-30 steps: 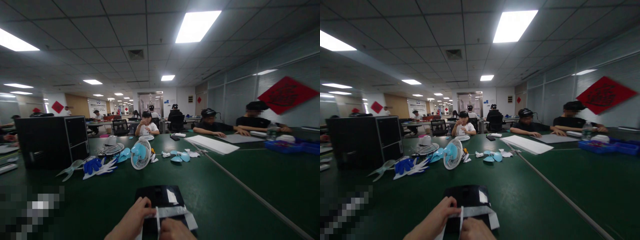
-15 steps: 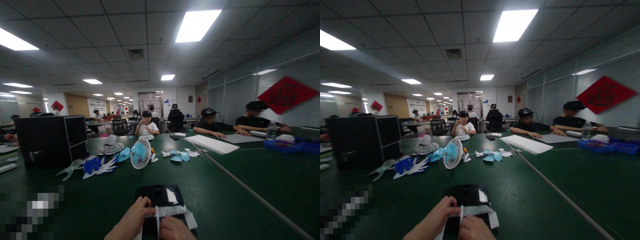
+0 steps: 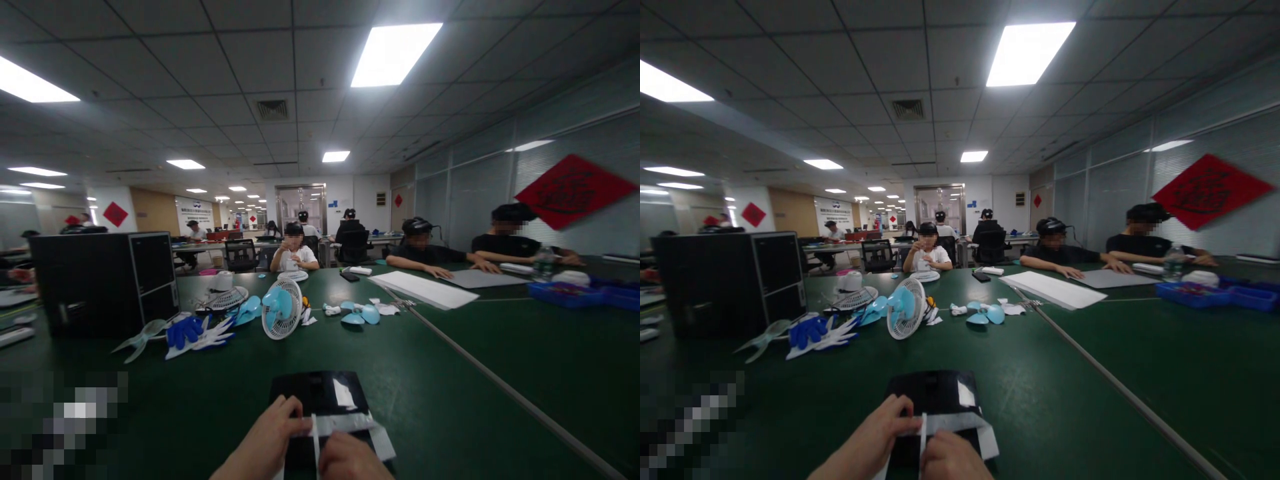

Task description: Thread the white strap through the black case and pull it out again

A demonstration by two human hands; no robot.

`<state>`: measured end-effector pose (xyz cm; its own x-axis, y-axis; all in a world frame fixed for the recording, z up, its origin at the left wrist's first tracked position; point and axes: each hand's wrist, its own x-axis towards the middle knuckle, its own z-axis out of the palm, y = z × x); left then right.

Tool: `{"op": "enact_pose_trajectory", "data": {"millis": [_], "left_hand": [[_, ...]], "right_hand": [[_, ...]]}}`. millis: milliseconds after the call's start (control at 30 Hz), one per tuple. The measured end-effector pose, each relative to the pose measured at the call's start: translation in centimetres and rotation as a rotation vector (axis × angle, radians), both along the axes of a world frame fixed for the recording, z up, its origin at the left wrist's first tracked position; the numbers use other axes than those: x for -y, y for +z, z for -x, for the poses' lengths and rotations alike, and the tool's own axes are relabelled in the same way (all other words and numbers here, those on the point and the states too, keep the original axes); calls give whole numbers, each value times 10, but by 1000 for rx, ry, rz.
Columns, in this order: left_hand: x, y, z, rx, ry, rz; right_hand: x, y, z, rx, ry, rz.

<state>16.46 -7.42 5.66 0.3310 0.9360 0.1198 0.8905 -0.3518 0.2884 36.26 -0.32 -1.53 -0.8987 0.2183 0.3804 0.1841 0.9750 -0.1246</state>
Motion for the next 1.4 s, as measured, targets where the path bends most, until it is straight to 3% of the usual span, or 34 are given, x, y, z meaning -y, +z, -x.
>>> {"op": "enact_pose_trajectory", "data": {"millis": [167,300,367,467,600,700,967,1133,1400], "left_hand": [[-2,-4,1,4,-20,-18],[-1,-2,0,12,-11,-6],[-1,-1,0,12,1,14],[-2,-3,2,15,3,29],[-6,-11,4,32,-11,2],[-8,-15,5,16,-9,7],[-7,-18,16,40,-38,7],[1,-17,20,83,14,-6],[-4,-21,27,147,104,37]], "right_hand": [[-6,-13,7,8,-102,-94],[-13,-39,11,18,-51,-248],[-14,-42,9,2,-21,-264],[-9,-28,4,36,-23,-151],[-2,3,-1,55,-197,76],[0,20,-5,113,-185,205],[6,65,-50,185,-298,356],[5,72,-79,137,-299,373],[-1,61,-92,132,-326,381]]}}
